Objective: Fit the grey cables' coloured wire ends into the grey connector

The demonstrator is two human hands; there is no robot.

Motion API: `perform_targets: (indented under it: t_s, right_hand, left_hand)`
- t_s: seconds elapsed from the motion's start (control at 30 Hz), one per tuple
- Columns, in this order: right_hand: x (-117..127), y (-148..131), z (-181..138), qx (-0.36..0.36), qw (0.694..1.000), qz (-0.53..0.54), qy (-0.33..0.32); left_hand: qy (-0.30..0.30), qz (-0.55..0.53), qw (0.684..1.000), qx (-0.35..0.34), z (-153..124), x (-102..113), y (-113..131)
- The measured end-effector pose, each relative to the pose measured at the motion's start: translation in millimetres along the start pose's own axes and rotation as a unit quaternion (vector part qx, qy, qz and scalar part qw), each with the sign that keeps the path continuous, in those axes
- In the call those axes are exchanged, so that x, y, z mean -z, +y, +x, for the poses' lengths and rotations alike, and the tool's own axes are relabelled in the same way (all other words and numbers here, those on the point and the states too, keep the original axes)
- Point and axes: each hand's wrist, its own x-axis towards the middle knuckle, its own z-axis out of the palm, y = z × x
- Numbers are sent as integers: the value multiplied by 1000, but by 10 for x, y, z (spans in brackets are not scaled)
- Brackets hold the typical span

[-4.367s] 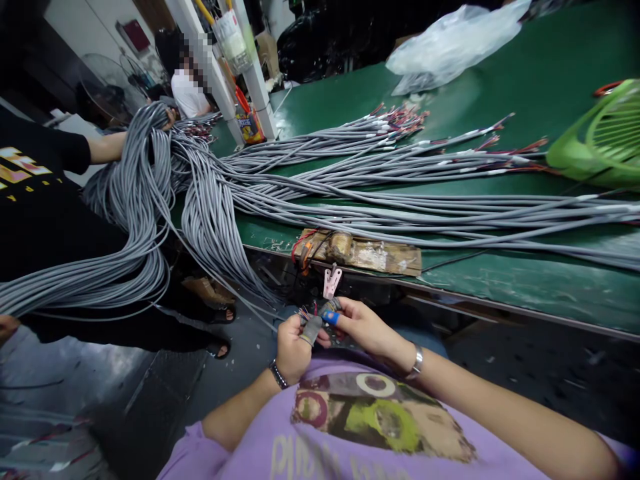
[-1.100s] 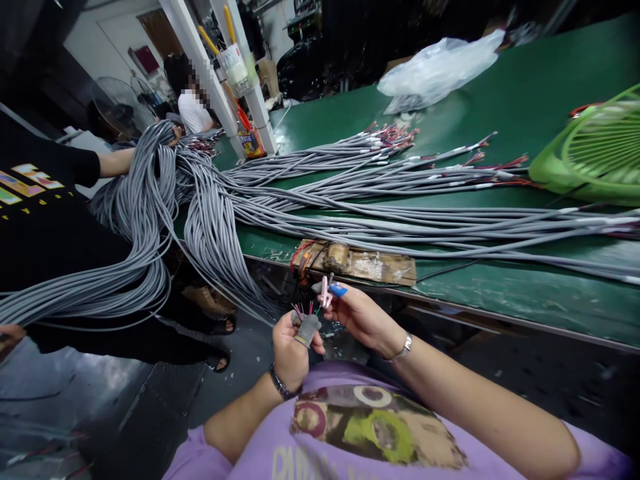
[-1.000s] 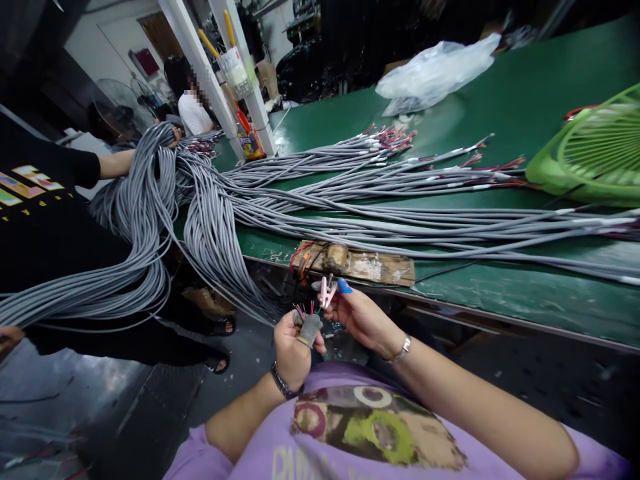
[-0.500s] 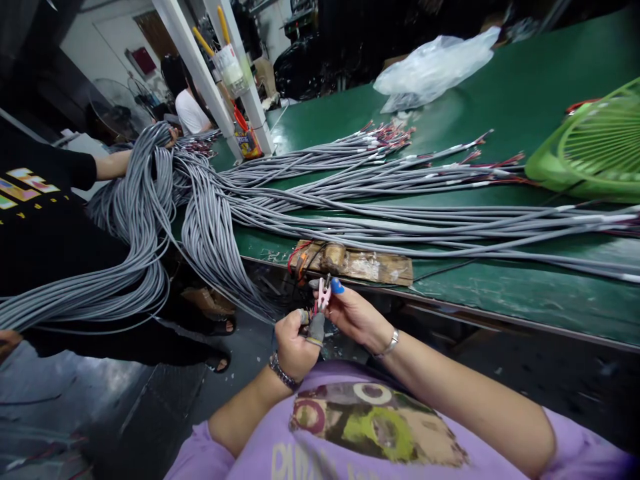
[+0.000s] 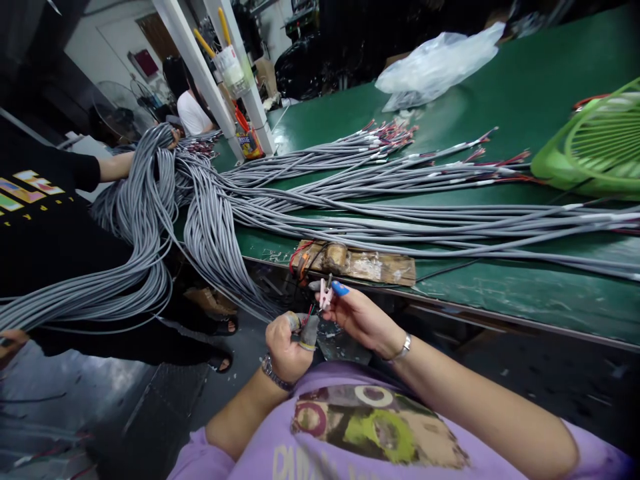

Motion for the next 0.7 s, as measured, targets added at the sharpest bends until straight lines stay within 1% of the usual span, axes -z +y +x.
perform_targets:
  t_s: [0.1, 0.17, 0.23, 0.33, 0.43, 0.57, 0.7]
  right_hand:
    - [-4, 4, -3, 9, 1000, 0, 1]
    - [-5, 6, 5, 2, 1000, 15, 4]
    - [-8, 9, 22, -9, 999, 33, 15]
    - [-21, 17, 54, -16, 997, 62, 42]
    - [-40, 30, 79, -8, 995, 81, 61]
    - [-58, 45, 85, 0, 994, 88, 64]
    - [-54, 57, 61, -15, 994, 99, 51]
  left_hand:
    - [36, 51, 994, -91, 58, -35, -47]
    - [41, 88, 983, -157, 84, -76, -81]
    - [34, 118, 972, -202, 97, -117, -105]
    - [25, 137, 962, -234, 103, -164, -116]
    - [23, 151, 954, -258, 102, -186, -109]
    - [17, 158, 951, -266, 96, -187, -92]
    - [13, 158, 952, -261, 93, -174, -78]
